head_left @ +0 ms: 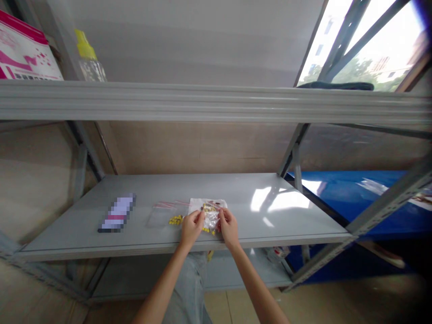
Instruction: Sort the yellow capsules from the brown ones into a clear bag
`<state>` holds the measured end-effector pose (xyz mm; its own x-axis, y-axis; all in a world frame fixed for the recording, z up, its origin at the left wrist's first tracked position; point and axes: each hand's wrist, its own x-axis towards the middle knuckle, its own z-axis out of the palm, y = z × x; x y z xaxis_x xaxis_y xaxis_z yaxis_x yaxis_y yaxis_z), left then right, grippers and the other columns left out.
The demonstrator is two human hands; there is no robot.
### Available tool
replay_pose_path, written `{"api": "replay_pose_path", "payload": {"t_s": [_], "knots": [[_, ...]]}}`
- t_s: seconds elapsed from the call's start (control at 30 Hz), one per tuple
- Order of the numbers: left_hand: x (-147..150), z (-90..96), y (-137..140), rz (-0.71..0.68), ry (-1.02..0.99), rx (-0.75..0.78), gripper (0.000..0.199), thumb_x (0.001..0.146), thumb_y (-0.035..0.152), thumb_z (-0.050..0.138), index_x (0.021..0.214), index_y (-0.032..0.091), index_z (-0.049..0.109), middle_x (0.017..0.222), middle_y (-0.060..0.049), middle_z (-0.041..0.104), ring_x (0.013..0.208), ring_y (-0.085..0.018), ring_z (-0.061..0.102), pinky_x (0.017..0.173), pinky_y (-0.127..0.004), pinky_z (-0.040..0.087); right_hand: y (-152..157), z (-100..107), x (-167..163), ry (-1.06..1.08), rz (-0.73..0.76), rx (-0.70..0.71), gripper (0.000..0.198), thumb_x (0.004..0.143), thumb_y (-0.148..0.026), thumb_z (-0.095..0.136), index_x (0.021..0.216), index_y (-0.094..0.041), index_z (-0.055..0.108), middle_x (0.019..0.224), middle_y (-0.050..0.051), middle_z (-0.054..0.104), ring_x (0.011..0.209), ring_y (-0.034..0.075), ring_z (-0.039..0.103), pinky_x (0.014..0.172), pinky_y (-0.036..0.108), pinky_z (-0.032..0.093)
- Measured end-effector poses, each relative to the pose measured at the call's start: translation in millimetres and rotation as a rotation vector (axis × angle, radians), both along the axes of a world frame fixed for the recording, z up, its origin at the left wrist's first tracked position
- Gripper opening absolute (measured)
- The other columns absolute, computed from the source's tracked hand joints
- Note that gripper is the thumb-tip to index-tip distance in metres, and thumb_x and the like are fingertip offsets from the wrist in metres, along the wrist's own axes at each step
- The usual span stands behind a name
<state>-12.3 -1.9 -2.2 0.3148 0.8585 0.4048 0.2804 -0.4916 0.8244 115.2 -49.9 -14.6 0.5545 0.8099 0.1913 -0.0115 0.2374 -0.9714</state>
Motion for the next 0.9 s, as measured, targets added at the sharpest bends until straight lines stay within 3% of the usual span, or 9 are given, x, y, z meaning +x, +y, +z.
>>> {"api": "replay_pose_path", "payload": {"t_s": [0.2,0.33,0.53,0.9], "knots": [[-0.2,3.5,0.1,-0.038,-0.019,-0.011,0.035,0.088,0.046,0.043,0.077,0.016,0.057,0.056,0.002,0.052,0.052,-0.011,0.049,0.051,-0.019,0.033,0.3,2.7,0.6,-0.05,0.12,-0.006,0.046,0.075,-0.062,0.055,0.077,-0.016,0.06,0.049,-0.005,0.046,0.04,0.009,0.041,0.039,0.02,0.032],[0.7,6.3,0.2,-0.057,0.008,-0.006,0.036,0.09,0.044,0.039,0.074,0.017,0.056,0.056,0.002,0.053,0.052,-0.011,0.051,0.052,-0.02,0.034,0.6,6.8,1.0,0.039,0.115,0.0,0.048,0.072,-0.064,0.057,0.072,-0.016,0.057,0.05,-0.006,0.044,0.038,0.007,0.036,0.037,0.019,0.029],[0.4,5.7,0.5,-0.002,-0.04,-0.041,0.034,0.089,0.046,0.041,0.081,0.017,0.057,0.053,0.004,0.052,0.047,-0.01,0.05,0.05,-0.019,0.034,-0.3,11.0,-1.3,-0.047,0.083,-0.045,0.053,0.07,-0.068,0.055,0.072,-0.016,0.058,0.047,-0.006,0.043,0.037,0.007,0.036,0.038,0.02,0.029],[-0.2,3.1,0.2,-0.026,-0.065,-0.056,0.036,0.088,0.046,0.039,0.066,0.018,0.046,0.05,0.004,0.048,0.047,-0.01,0.047,0.048,-0.019,0.032,-3.1,12.9,2.0,-0.119,0.14,-0.036,0.051,0.075,-0.067,0.05,0.072,-0.016,0.057,0.056,-0.003,0.047,0.042,0.007,0.036,0.04,0.019,0.029]]}}
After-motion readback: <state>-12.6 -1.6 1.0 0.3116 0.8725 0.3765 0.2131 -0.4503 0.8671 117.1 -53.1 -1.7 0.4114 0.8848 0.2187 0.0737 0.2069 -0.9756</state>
